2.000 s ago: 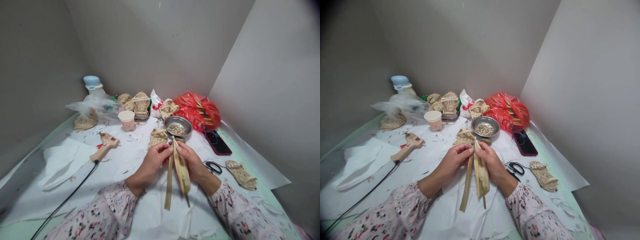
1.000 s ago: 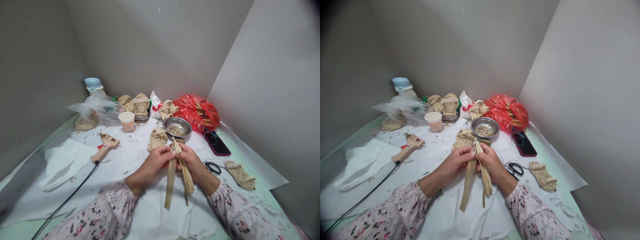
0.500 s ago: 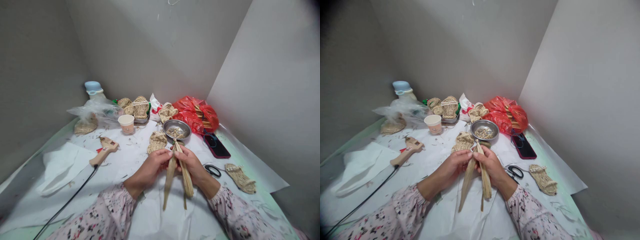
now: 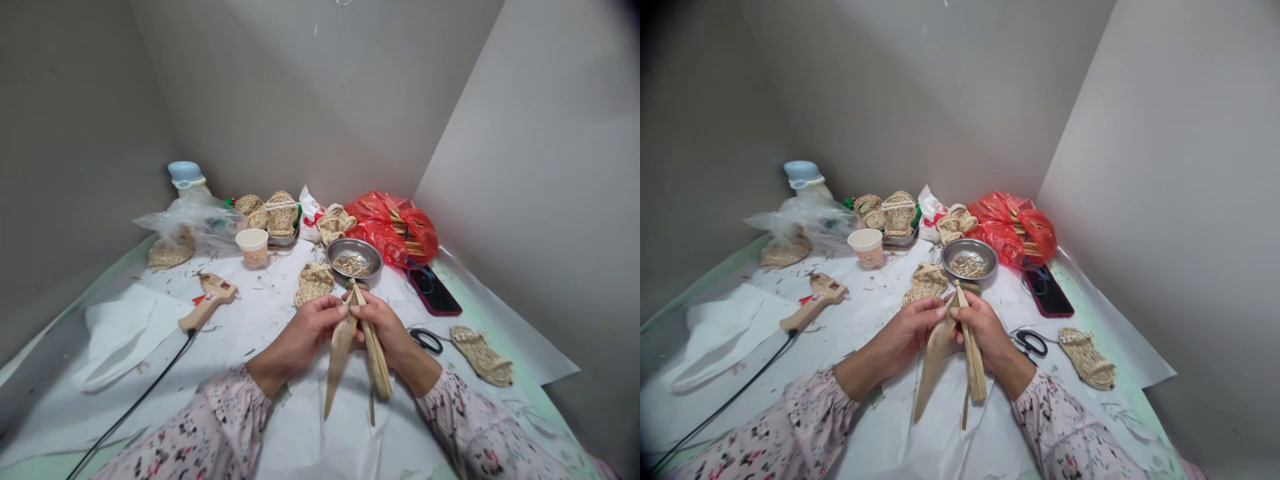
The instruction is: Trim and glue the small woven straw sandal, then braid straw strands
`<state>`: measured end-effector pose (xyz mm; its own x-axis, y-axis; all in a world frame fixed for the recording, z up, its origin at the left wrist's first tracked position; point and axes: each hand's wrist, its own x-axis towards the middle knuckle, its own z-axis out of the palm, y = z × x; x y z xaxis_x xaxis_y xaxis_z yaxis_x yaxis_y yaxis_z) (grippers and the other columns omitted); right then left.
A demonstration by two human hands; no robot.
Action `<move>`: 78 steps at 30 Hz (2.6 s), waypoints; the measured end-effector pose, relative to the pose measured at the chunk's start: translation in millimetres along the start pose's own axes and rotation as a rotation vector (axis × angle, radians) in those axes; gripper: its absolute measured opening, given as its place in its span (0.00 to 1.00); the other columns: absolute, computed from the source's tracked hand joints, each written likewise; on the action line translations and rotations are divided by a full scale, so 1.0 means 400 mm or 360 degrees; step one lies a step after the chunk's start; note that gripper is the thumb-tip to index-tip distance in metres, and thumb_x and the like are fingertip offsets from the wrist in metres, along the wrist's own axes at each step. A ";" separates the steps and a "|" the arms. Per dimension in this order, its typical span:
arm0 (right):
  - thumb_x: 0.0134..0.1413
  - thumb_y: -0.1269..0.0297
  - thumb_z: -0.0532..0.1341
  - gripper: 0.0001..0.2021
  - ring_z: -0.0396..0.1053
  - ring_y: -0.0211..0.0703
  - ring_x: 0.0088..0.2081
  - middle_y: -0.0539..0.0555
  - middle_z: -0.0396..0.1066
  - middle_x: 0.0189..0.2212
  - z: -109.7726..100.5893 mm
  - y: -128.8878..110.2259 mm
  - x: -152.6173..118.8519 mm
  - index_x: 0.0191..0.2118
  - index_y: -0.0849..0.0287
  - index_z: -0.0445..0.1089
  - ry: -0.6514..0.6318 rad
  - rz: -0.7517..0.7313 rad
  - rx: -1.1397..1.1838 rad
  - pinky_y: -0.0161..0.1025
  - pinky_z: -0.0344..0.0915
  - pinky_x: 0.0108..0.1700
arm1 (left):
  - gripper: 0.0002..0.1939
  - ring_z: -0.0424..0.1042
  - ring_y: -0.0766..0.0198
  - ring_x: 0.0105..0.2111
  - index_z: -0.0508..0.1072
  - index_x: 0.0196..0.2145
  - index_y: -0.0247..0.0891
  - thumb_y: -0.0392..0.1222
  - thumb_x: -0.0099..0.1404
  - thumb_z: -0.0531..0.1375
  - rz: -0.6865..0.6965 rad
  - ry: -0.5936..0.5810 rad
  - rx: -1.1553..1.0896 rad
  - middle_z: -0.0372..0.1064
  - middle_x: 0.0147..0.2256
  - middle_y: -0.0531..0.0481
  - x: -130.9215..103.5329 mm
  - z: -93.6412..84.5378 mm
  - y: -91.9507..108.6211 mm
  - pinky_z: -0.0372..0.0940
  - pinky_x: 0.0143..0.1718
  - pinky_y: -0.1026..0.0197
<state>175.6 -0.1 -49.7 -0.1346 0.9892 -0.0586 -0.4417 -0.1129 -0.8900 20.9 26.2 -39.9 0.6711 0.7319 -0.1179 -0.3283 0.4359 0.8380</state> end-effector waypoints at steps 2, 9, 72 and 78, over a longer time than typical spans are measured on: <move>0.45 0.67 0.64 0.11 0.60 0.29 0.17 0.47 0.67 0.21 0.002 -0.002 -0.001 0.37 0.61 0.69 0.0012 -0.0001 0.0008 0.25 0.58 0.17 | 0.11 0.75 0.58 0.31 0.70 0.36 0.33 0.41 0.59 0.65 -0.0035 -0.0001 -0.0029 0.74 0.30 0.44 -0.002 0.002 0.003 0.65 0.38 0.57; 0.41 0.69 0.62 0.12 0.65 0.34 0.24 0.48 0.68 0.24 0.002 -0.004 -0.005 0.37 0.62 0.71 0.0034 -0.0037 -0.0005 0.30 0.65 0.26 | 0.11 0.69 0.67 0.27 0.72 0.33 0.32 0.40 0.55 0.68 -0.0094 0.0089 -0.0023 0.71 0.28 0.49 -0.001 0.000 0.003 0.61 0.32 0.63; 0.41 0.68 0.61 0.12 0.55 0.30 0.14 0.46 0.64 0.16 -0.046 -0.030 0.024 0.36 0.59 0.67 0.0425 -0.0099 0.0398 0.24 0.52 0.14 | 0.12 0.46 0.78 0.15 0.72 0.29 0.32 0.45 0.60 0.63 -0.0144 -0.0072 0.0159 0.63 0.22 0.53 -0.008 0.004 0.022 0.34 0.17 0.67; 0.38 0.68 0.61 0.10 0.49 0.29 0.13 0.44 0.60 0.16 -0.047 -0.039 0.023 0.33 0.58 0.65 0.0412 -0.0076 0.0490 0.27 0.48 0.13 | 0.10 0.44 0.77 0.15 0.72 0.32 0.32 0.40 0.54 0.65 -0.0214 -0.0207 0.0009 0.58 0.18 0.57 -0.015 0.007 0.028 0.34 0.16 0.68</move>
<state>197.8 12.7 -45.0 0.1032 0.9805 -0.1674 -0.6923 -0.0501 -0.7198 14.9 25.2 -28.5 0.7890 0.5933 -0.1596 -0.2263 0.5222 0.8222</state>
